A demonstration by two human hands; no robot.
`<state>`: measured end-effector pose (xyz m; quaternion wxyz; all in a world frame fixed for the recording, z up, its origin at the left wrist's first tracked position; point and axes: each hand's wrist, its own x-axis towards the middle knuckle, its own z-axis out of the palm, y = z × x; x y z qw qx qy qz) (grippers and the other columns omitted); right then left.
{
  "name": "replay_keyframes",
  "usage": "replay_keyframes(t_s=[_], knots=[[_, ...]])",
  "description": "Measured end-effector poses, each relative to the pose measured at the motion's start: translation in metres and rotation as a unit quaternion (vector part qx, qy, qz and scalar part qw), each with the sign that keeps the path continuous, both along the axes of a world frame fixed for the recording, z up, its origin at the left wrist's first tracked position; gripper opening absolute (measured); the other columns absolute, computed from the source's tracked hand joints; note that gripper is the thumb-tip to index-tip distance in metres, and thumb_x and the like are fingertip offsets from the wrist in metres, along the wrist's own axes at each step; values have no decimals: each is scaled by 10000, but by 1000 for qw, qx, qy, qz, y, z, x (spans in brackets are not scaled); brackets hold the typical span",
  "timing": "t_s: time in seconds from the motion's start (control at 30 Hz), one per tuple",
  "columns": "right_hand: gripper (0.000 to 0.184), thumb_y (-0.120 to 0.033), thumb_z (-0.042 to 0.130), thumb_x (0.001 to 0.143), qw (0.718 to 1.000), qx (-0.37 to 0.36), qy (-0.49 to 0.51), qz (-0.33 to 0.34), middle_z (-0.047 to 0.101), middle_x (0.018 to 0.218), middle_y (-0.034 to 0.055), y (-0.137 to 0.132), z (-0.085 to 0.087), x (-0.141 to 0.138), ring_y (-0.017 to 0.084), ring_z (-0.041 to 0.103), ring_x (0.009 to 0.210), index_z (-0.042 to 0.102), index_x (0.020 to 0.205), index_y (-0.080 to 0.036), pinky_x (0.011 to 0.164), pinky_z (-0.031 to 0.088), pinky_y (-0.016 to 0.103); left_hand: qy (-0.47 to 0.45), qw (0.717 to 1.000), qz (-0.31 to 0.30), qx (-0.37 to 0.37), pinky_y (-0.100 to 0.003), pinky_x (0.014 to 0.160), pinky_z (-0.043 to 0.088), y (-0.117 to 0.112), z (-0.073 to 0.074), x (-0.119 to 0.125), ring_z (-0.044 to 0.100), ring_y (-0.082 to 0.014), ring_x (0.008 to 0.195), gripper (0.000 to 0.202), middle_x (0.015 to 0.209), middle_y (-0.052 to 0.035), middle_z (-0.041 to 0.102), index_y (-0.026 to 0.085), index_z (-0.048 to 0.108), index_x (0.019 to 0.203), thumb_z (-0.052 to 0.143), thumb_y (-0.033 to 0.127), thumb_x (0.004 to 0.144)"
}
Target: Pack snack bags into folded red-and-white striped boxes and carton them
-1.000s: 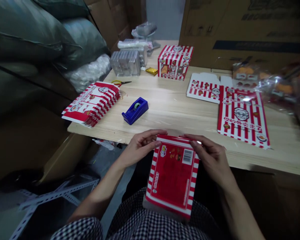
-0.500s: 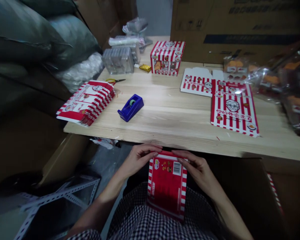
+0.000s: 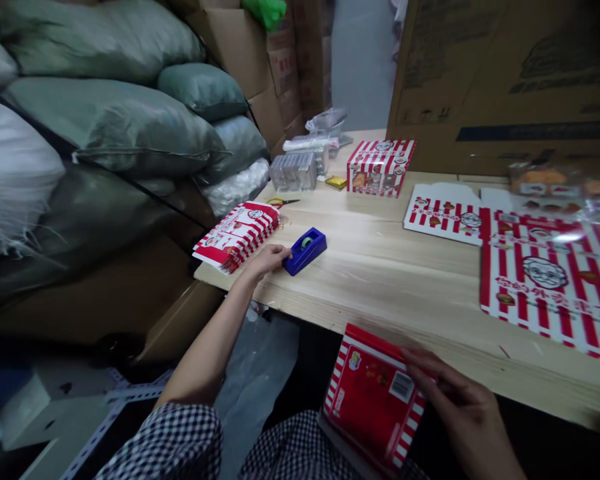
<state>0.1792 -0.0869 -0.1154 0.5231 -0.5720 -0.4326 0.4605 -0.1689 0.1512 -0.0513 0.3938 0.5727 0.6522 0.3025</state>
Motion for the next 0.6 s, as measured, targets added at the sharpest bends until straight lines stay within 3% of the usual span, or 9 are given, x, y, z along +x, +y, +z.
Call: replay_keyframes(t_s=[0.1,0.2,0.3,0.43,0.6], knots=[[287,-457,809,742,1000,-13,9,-3,785,1128,59,-1,-10,2,233,726,1105,833,964,-276,968,558,230,-62,997,-8,-35,-290,604,506,3,-2,-5,620,-171,623,355,651,-48,667,130,704,720,820,460,655],[289,-458,802,754,1000,-16,10,6,781,1144,52,-1,-11,7,228,715,1131,831,975,-274,990,543,220,-130,991,-15,-37,-356,714,568,2,0,-12,682,-220,824,431,919,-120,749,124,736,815,853,483,608],[283,-449,803,758,1000,-13,6,4,780,1149,41,-1,-8,10,227,712,1137,830,981,-276,992,542,211,-182,983,-17,-13,-403,828,582,-6,-2,-18,681,-257,999,451,1110,-154,739,123,741,839,857,492,607],[318,-447,795,775,1000,-17,12,-22,766,1186,39,-5,-5,14,254,691,1177,811,1041,-273,974,572,236,-212,977,-7,26,-412,927,559,-21,-23,-24,691,-253,1030,449,1103,-164,743,113,724,834,830,499,632],[346,-400,780,807,998,27,24,-47,735,1250,49,-10,9,16,289,675,1199,771,1133,-286,982,598,325,-169,981,33,93,-364,965,521,-32,-49,-24,686,-216,1005,372,1104,-131,748,119,699,809,769,467,699]])
